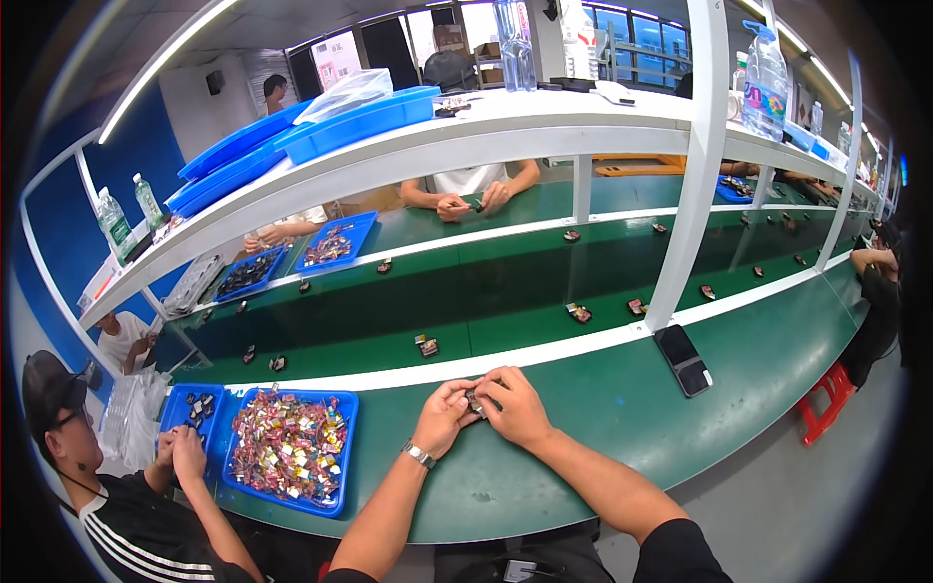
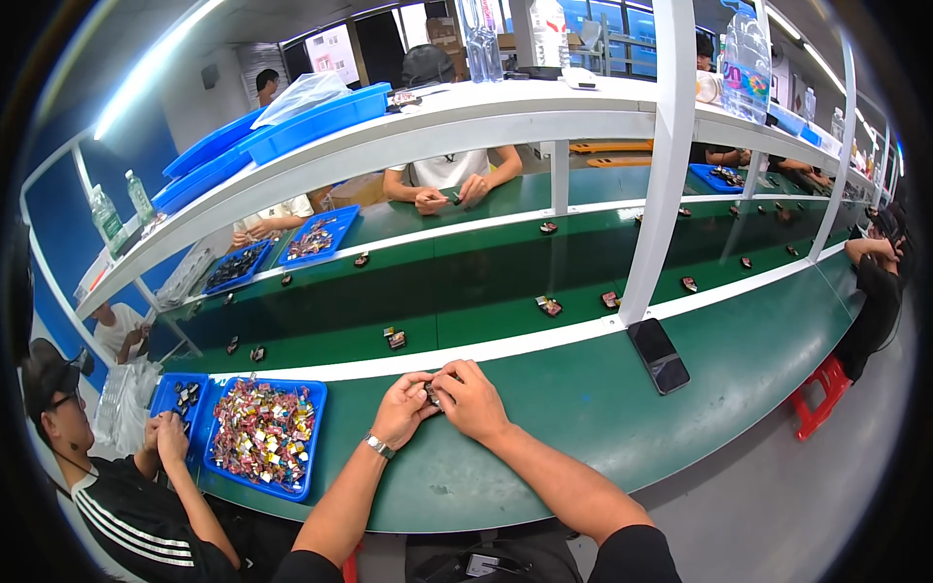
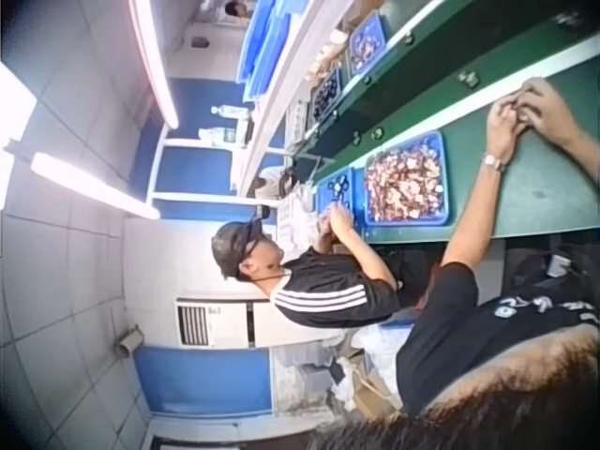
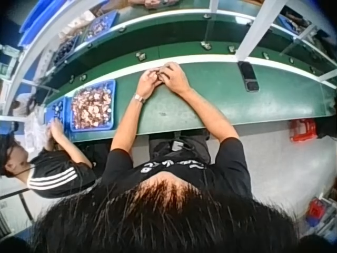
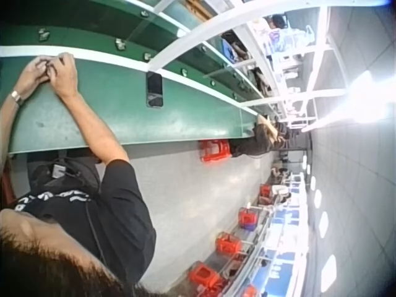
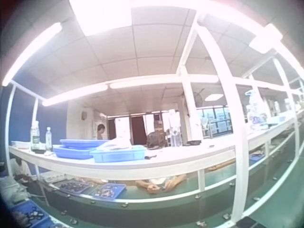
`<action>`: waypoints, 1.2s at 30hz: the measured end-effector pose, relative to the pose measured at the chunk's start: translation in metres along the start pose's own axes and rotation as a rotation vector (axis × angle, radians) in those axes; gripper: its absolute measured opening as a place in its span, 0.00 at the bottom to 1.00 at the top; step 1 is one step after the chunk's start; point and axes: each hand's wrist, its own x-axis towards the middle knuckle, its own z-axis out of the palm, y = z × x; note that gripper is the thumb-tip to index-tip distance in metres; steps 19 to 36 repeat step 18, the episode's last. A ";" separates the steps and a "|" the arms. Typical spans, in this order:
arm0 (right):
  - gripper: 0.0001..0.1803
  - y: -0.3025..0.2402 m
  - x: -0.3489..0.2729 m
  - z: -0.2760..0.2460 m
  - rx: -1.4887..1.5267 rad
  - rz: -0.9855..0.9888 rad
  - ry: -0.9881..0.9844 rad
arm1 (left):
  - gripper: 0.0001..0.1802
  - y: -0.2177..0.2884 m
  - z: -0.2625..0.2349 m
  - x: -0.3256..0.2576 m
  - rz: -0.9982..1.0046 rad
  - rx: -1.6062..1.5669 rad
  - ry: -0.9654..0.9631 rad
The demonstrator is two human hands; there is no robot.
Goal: Assembling small mechanical components or toy parts on a factory assembly line.
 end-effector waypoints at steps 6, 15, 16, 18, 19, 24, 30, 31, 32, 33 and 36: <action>0.06 -0.002 -0.004 0.002 0.004 -0.042 -0.017 | 0.13 0.000 -0.001 -0.002 -0.004 -0.029 -0.012; 0.08 -0.007 -0.001 -0.005 -0.072 0.029 -0.049 | 0.14 -0.003 0.000 0.003 -0.002 -0.006 -0.004; 0.08 -0.005 -0.002 -0.007 -0.088 0.038 -0.038 | 0.14 -0.004 -0.001 0.004 -0.009 -0.007 -0.024; 0.09 0.004 -0.003 -0.004 0.131 0.177 -0.181 | 0.19 -0.005 -0.006 0.002 0.020 0.070 0.028; 0.09 0.004 -0.003 -0.004 0.131 0.177 -0.181 | 0.19 -0.005 -0.006 0.002 0.020 0.070 0.028; 0.09 0.004 -0.003 -0.004 0.131 0.177 -0.181 | 0.19 -0.005 -0.006 0.002 0.020 0.070 0.028; 0.09 0.004 -0.003 -0.004 0.131 0.177 -0.181 | 0.19 -0.005 -0.006 0.002 0.020 0.070 0.028; 0.09 0.004 -0.003 -0.004 0.131 0.177 -0.181 | 0.19 -0.005 -0.006 0.002 0.020 0.070 0.028; 0.09 0.004 -0.003 -0.004 0.131 0.177 -0.181 | 0.19 -0.005 -0.006 0.002 0.020 0.070 0.028; 0.09 0.004 -0.003 -0.004 0.131 0.177 -0.181 | 0.19 -0.005 -0.006 0.002 0.020 0.070 0.028; 0.09 0.004 -0.003 -0.004 0.131 0.177 -0.181 | 0.19 -0.005 -0.006 0.002 0.020 0.070 0.028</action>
